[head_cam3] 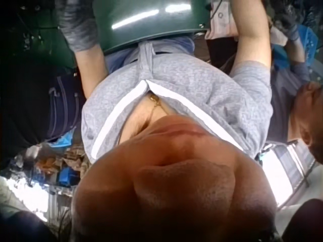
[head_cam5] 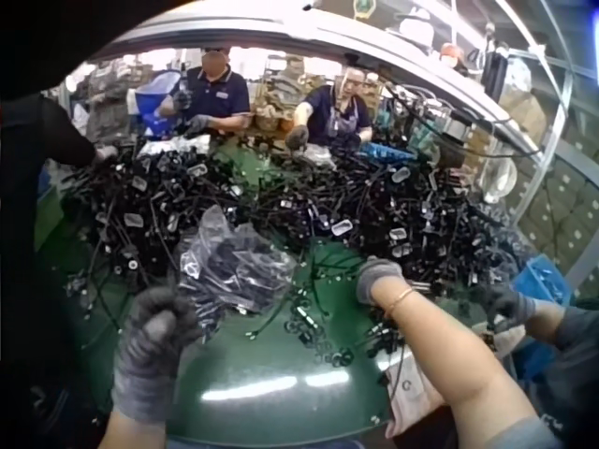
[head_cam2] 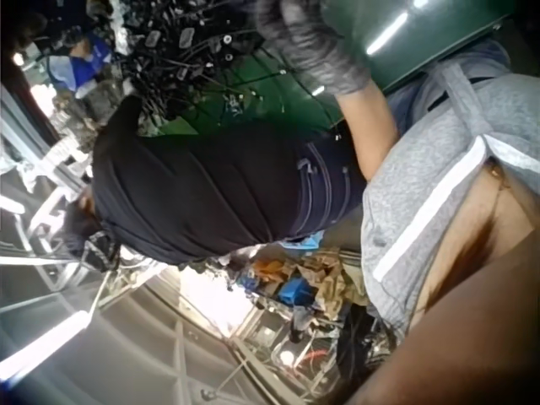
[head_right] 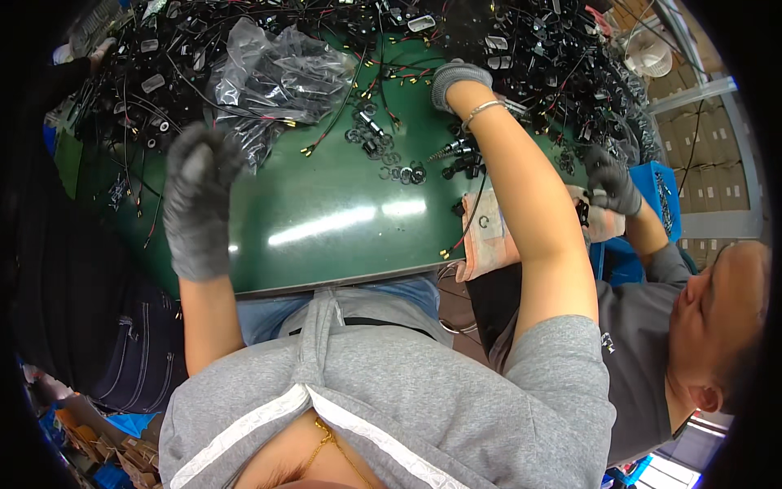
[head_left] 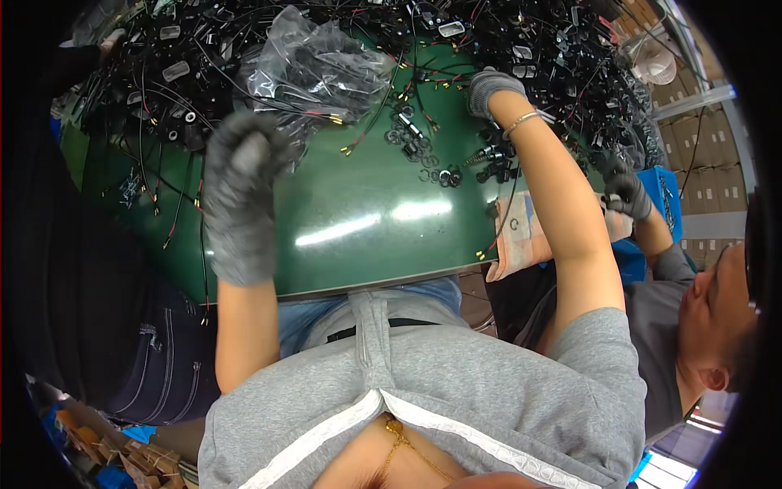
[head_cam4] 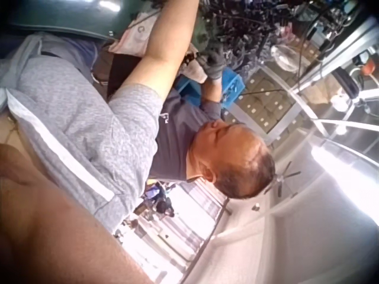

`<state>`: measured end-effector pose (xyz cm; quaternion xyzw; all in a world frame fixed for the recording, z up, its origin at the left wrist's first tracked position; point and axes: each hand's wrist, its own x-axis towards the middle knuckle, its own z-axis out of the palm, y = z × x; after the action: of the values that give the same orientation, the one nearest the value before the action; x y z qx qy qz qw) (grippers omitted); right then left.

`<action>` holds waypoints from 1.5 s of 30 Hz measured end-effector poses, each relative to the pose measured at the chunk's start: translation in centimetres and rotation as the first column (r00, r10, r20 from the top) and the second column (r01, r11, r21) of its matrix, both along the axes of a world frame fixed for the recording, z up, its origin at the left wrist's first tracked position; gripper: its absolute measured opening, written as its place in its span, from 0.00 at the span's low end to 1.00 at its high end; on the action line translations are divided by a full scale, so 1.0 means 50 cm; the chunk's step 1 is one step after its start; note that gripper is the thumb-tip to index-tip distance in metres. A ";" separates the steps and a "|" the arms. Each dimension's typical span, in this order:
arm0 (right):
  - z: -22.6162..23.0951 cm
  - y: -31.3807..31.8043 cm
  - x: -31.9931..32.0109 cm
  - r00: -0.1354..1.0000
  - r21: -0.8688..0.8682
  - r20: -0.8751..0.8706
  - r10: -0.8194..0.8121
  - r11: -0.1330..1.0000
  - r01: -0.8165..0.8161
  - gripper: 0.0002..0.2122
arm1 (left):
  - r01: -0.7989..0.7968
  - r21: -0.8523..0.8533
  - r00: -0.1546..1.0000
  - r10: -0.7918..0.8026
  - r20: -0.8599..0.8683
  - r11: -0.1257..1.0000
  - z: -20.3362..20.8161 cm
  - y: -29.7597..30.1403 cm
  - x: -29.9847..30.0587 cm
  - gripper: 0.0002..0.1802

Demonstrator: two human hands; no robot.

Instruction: Assembling and securing electrical wire connectors and harnesses on a production line.

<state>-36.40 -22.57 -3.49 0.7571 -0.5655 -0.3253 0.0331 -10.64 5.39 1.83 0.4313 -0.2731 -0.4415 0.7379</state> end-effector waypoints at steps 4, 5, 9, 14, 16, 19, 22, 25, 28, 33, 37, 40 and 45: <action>0.058 -0.015 0.064 0.962 0.137 -0.022 0.272 0.954 -0.266 0.17 | 0.019 0.036 0.992 -0.023 0.124 0.999 -0.071 0.077 -0.034 0.16; 0.098 -0.003 0.080 0.946 0.022 0.320 -0.039 0.999 0.033 0.18 | 0.010 0.080 0.984 -0.024 0.176 0.997 -0.092 0.092 -0.044 0.14; 0.063 -0.086 0.106 0.897 -0.341 0.412 0.158 0.940 -0.009 0.19 | 0.056 0.189 0.908 -0.128 0.400 0.980 -0.148 0.093 -0.060 0.09; 0.003 -0.143 0.126 0.926 -0.296 0.022 0.377 0.887 -0.355 0.20 | 0.090 0.271 0.887 -0.201 0.417 0.958 -0.151 0.084 -0.059 0.09; -0.022 -0.167 0.130 0.926 -0.301 -0.016 0.378 0.881 -0.365 0.19 | 0.087 0.272 0.896 -0.195 0.399 0.958 -0.150 0.084 -0.057 0.09; -0.026 -0.164 0.131 0.919 -0.292 -0.033 0.393 0.876 -0.385 0.20 | 0.073 0.277 0.911 -0.176 0.372 0.958 -0.146 0.081 -0.056 0.09; 0.008 -0.121 0.120 0.868 -0.340 0.052 0.493 0.826 -0.449 0.19 | 0.085 0.251 0.911 -0.178 0.373 0.964 -0.139 0.081 -0.054 0.09; 0.038 -0.113 0.096 0.854 -0.387 0.199 0.480 0.839 -0.382 0.18 | 0.073 0.264 0.905 -0.175 0.388 0.962 -0.128 0.082 -0.056 0.08; 0.071 -0.087 0.062 0.703 -0.552 0.351 0.619 0.743 -0.379 0.13 | 0.074 0.256 0.902 -0.174 0.395 0.964 -0.135 0.081 -0.053 0.08; 0.136 0.020 0.073 0.302 -0.749 0.578 0.758 0.640 -0.174 0.06 | 0.177 0.156 0.958 -0.207 0.200 0.972 -0.146 0.084 -0.043 0.09; 0.097 -0.025 0.044 0.421 -0.628 0.662 0.620 0.765 -0.141 0.07 | 0.198 0.157 0.946 -0.231 0.228 0.967 -0.149 0.085 -0.042 0.10; 0.016 -0.086 0.021 0.265 -0.650 0.700 0.664 0.745 -0.151 0.12 | 0.204 0.155 0.950 -0.233 0.208 0.967 -0.153 0.081 -0.049 0.10; 0.124 0.037 0.191 0.459 -0.115 0.877 0.141 0.990 -0.086 0.13 | 0.176 0.184 0.938 -0.222 0.266 0.967 -0.143 0.096 -0.042 0.10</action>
<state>-26.86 -20.74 2.72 0.8509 -0.4583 0.1303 -0.2214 -12.73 10.20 -5.30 0.5171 -0.3828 -0.4677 0.6061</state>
